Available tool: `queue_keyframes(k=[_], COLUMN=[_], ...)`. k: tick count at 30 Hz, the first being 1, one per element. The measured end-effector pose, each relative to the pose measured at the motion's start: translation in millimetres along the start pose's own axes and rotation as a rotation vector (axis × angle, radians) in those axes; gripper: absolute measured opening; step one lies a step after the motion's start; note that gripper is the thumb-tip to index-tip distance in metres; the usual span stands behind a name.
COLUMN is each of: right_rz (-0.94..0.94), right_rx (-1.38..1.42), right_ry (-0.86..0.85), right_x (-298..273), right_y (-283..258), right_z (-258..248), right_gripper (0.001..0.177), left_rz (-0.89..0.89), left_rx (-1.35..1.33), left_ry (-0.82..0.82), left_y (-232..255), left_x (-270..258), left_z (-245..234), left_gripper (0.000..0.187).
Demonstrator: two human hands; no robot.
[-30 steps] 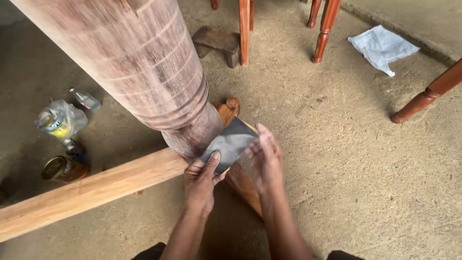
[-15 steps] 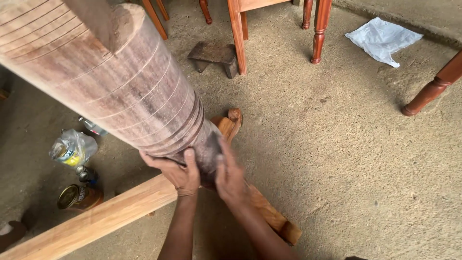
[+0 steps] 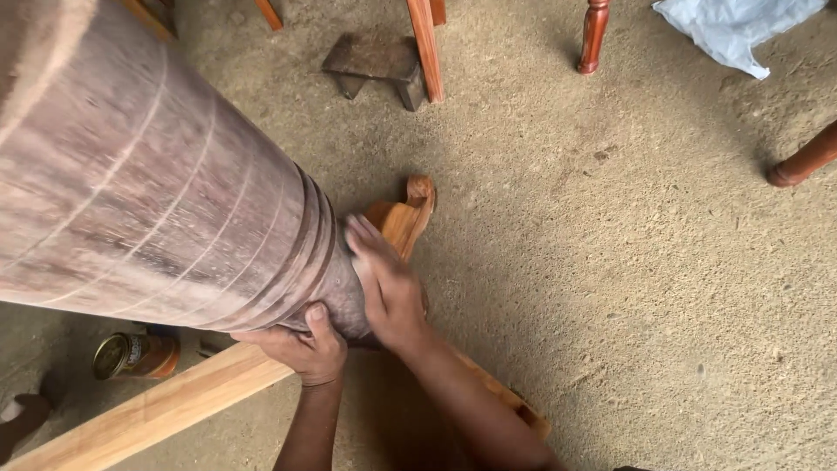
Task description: The person sands the base and legs of a wooden table in a workshop.
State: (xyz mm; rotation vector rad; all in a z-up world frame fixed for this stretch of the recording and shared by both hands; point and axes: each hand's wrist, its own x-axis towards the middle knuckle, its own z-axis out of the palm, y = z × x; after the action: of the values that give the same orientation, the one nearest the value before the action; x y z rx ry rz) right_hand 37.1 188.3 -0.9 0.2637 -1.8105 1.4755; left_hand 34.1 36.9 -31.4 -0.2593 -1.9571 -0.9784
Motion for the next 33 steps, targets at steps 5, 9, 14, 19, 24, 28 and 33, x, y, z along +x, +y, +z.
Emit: queue_keyframes(k=[5,9,14,19,24,28,33], right_rz=[0.054,0.014,0.635,-0.079,0.178,0.465,0.199], right_rx=[0.253,0.186,0.285,0.092,0.163,0.093,0.161], right_ry=[-0.054,0.007,-0.355,0.106,-0.071,-0.266,0.011], right_x=[1.4,-5.6,53.7,9.3,40.6,54.3,2.5], right_y=[-5.5,-6.6,-8.9,-28.8,2.6,-37.5,-3.8], right_z=[-10.7,-19.6,-12.3,-23.7,-8.5,-26.6,-13.1], right_gripper=[0.035,0.034,0.034,0.031,0.027,0.033,0.03], left_rz=[0.001,-0.012,-0.016,0.0,-0.007,0.012,0.011], left_rx=[0.03,-0.012,0.094,-0.018,0.128,0.163,0.034], left_ry=[0.006,-0.011,0.006,0.0,0.001,0.007,0.001], left_y=[7.9,6.2,3.4,14.9,-6.7,-1.9,-1.4], left_x=[0.0,0.5,-6.8,4.0,-13.2,-7.0,-1.1], left_z=[-4.6,-0.8,-6.1,-1.4,-4.4,-4.1,3.1], left_gripper=[0.116,0.116,0.114,0.115,0.111,0.111,0.112])
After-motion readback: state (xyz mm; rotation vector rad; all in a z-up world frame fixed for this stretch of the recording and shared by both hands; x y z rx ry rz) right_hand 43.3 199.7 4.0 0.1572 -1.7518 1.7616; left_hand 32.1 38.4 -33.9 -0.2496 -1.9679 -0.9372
